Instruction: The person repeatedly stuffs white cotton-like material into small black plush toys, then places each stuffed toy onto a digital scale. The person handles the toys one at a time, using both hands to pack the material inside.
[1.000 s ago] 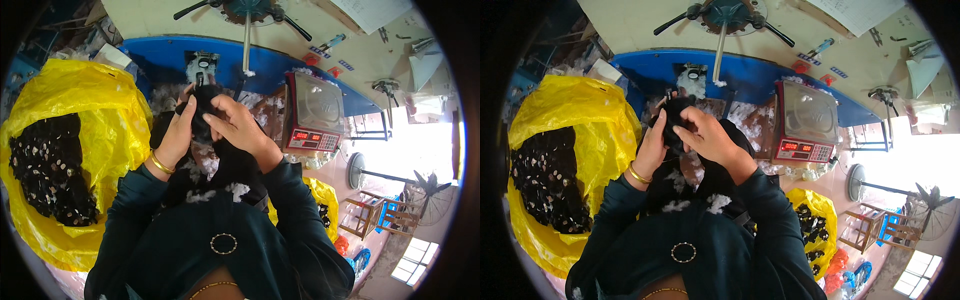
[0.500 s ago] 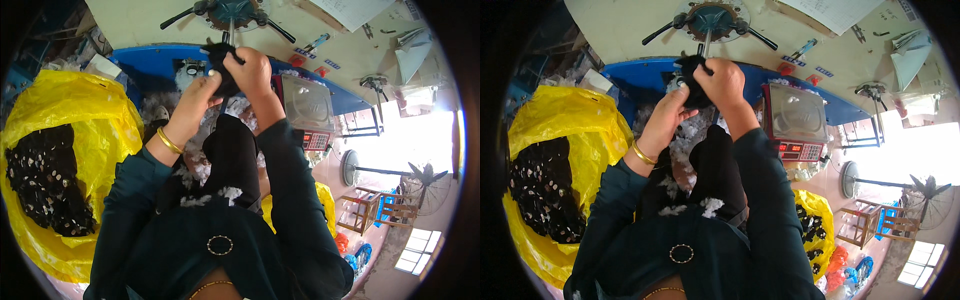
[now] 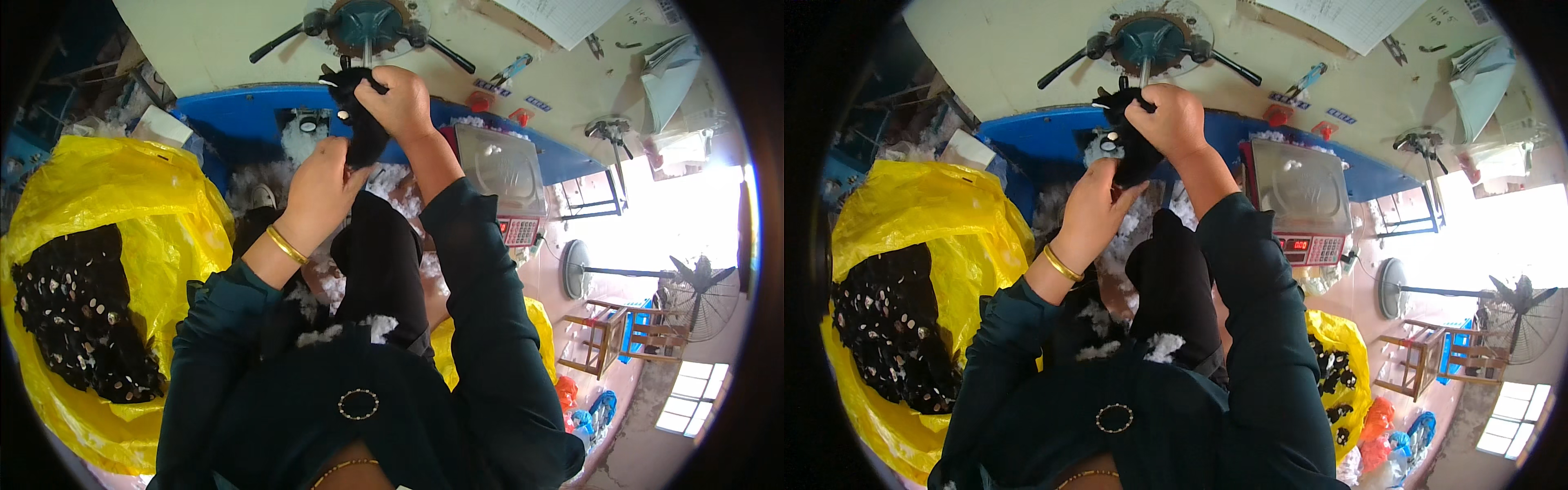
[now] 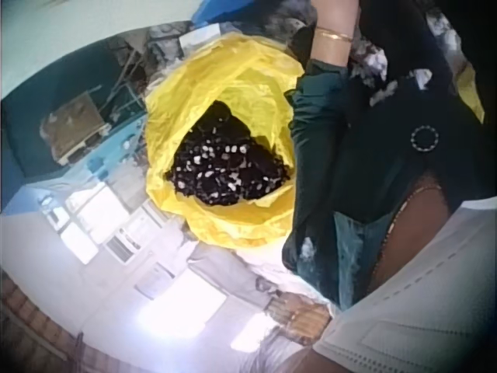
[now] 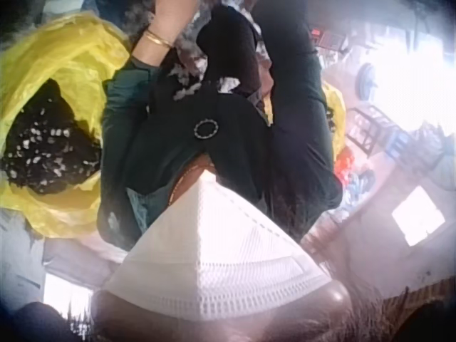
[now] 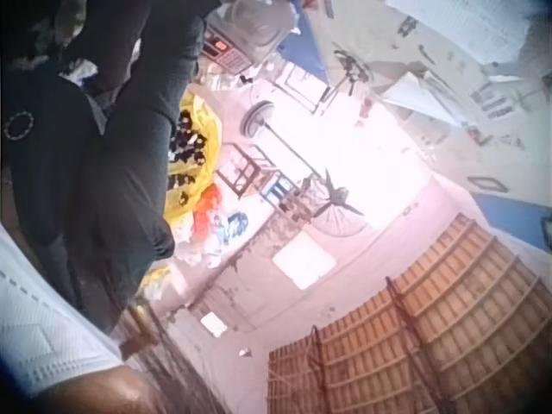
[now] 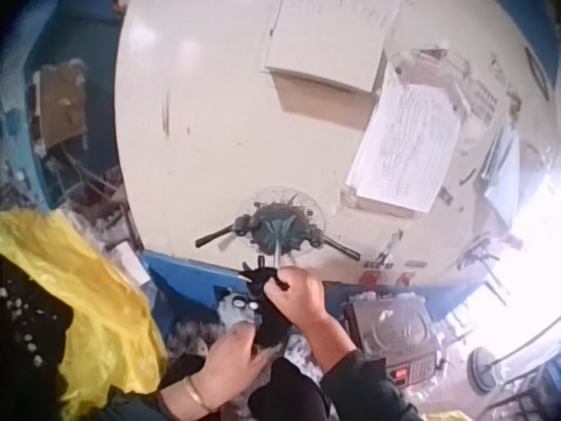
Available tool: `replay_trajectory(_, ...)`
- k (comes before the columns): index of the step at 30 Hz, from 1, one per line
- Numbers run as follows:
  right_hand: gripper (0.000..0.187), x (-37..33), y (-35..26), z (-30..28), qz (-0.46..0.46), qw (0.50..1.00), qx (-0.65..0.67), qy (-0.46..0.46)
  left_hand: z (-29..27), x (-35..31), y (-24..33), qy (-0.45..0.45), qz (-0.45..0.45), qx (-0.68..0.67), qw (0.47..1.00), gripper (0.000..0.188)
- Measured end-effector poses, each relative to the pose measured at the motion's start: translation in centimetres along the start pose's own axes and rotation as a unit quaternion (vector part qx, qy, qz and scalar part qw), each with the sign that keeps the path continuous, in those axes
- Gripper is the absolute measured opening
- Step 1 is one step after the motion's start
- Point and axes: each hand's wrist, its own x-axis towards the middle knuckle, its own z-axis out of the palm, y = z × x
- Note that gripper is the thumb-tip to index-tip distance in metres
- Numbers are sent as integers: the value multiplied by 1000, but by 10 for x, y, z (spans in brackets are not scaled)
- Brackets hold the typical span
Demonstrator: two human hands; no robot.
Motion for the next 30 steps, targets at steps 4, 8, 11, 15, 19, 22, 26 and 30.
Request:
replay_trajectory(4,35,-22,-25,-15,64,997,26,-35,-6,-16,-26,-22,0,-150,989,31)
replay_trajectory(8,35,-5,-38,-18,144,986,-19,-77,-13,10,-45,-121,-246,-696,663,23)
replay_trajectory(11,34,33,-6,11,228,973,-35,-18,12,33,-50,-62,-278,-735,615,23)
replay_trajectory(15,33,28,-4,17,212,975,-70,-16,23,25,-22,5,-264,-636,725,19)
replay_trajectory(19,38,1,-25,2,179,982,-52,-7,29,-6,-8,24,-118,-222,968,16)
replay_trajectory(22,34,-9,-49,-15,215,971,-39,-96,17,-18,-3,73,22,-99,992,19)
replay_trajectory(26,32,2,-29,-11,203,971,-74,-98,-2,15,-3,67,-48,-148,986,19)
replay_trajectory(30,32,20,-17,11,215,974,-27,-65,10,49,-17,20,-130,-386,913,25)
